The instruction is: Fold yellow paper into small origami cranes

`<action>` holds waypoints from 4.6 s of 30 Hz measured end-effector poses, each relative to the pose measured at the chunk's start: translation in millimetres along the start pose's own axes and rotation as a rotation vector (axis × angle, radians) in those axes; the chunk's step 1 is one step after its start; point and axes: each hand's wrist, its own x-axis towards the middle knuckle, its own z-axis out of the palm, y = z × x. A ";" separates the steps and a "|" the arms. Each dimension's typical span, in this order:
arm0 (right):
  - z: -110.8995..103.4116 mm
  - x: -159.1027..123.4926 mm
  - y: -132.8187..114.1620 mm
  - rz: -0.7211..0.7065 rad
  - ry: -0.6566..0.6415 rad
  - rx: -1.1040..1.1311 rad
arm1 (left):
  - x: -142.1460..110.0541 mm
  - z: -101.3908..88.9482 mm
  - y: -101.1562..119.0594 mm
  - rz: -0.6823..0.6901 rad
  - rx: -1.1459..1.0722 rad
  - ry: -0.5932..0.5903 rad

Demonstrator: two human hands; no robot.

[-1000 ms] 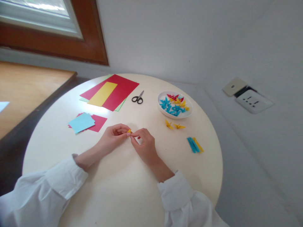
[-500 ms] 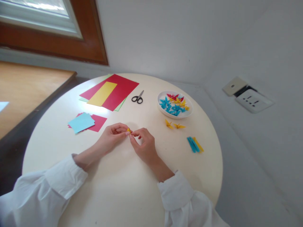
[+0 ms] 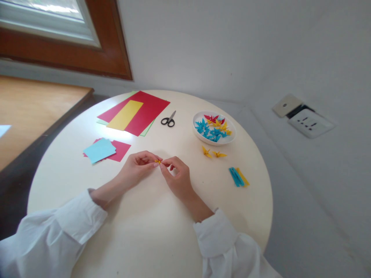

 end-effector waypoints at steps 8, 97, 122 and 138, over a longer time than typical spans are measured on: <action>0.7 0.5 2.6 0.123 -0.014 0.105 | -0.4 1.6 1.7 0.007 0.065 0.024; 1.5 -3.3 1.1 0.038 -0.053 -0.049 | 3.9 -4.1 1.4 -0.188 -0.503 0.049; 1.8 -2.7 4.6 0.034 -0.058 -0.123 | 2.0 -1.3 -0.1 -0.193 -0.311 0.014; 1.7 -1.8 2.8 0.046 -0.159 -0.065 | 2.3 -3.0 -1.8 -0.215 -0.399 -0.118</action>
